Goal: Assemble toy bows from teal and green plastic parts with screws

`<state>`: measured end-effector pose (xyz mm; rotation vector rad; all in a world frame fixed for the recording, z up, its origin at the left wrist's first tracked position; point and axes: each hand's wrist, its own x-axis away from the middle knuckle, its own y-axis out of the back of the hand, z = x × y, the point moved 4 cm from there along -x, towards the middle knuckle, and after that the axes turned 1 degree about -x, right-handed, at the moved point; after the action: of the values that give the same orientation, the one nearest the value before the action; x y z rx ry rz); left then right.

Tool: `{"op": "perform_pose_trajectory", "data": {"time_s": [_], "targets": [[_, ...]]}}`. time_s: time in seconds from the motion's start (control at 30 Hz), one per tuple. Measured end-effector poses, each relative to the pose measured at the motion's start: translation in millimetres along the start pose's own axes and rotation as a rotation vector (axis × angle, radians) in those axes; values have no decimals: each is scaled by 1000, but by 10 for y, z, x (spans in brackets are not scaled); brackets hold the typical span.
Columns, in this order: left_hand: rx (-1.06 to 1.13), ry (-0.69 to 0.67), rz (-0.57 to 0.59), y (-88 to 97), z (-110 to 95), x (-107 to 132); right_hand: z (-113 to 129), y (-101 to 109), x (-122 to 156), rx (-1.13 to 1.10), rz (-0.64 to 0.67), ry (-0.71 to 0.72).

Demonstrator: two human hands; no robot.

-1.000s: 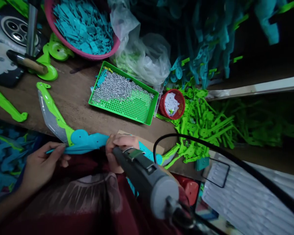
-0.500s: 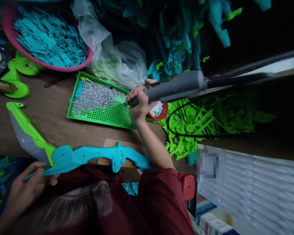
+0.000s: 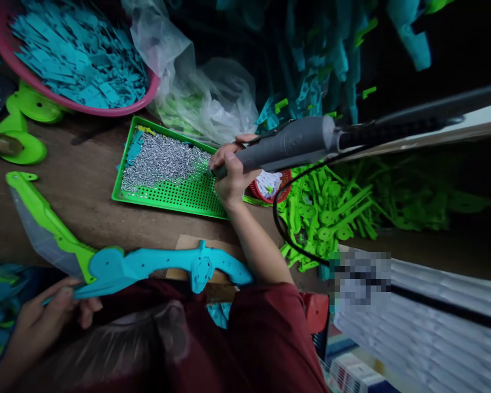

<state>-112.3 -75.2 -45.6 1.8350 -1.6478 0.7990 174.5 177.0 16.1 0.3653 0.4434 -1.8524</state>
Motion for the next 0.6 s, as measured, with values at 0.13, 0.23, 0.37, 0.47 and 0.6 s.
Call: {"op": "perform_pose_trajectory", "data": {"time_s": [0.13,0.23,0.37,0.47,0.6], "targets": [[99,41,74,-15,78,-48,-20,5,28,16,-27,-2],[137,23,144,-40,144,-110,-54,-17,20,3,-18,3],[168,-7,171,-103,119,-137,158,-66,26,-33,-12,61],[101,-30,190,-123,44,-111,650,-135,194,-85,71,91],[-64,-138,38,43,-61,-70,1288,-331,685,-157,409,-26]]}}
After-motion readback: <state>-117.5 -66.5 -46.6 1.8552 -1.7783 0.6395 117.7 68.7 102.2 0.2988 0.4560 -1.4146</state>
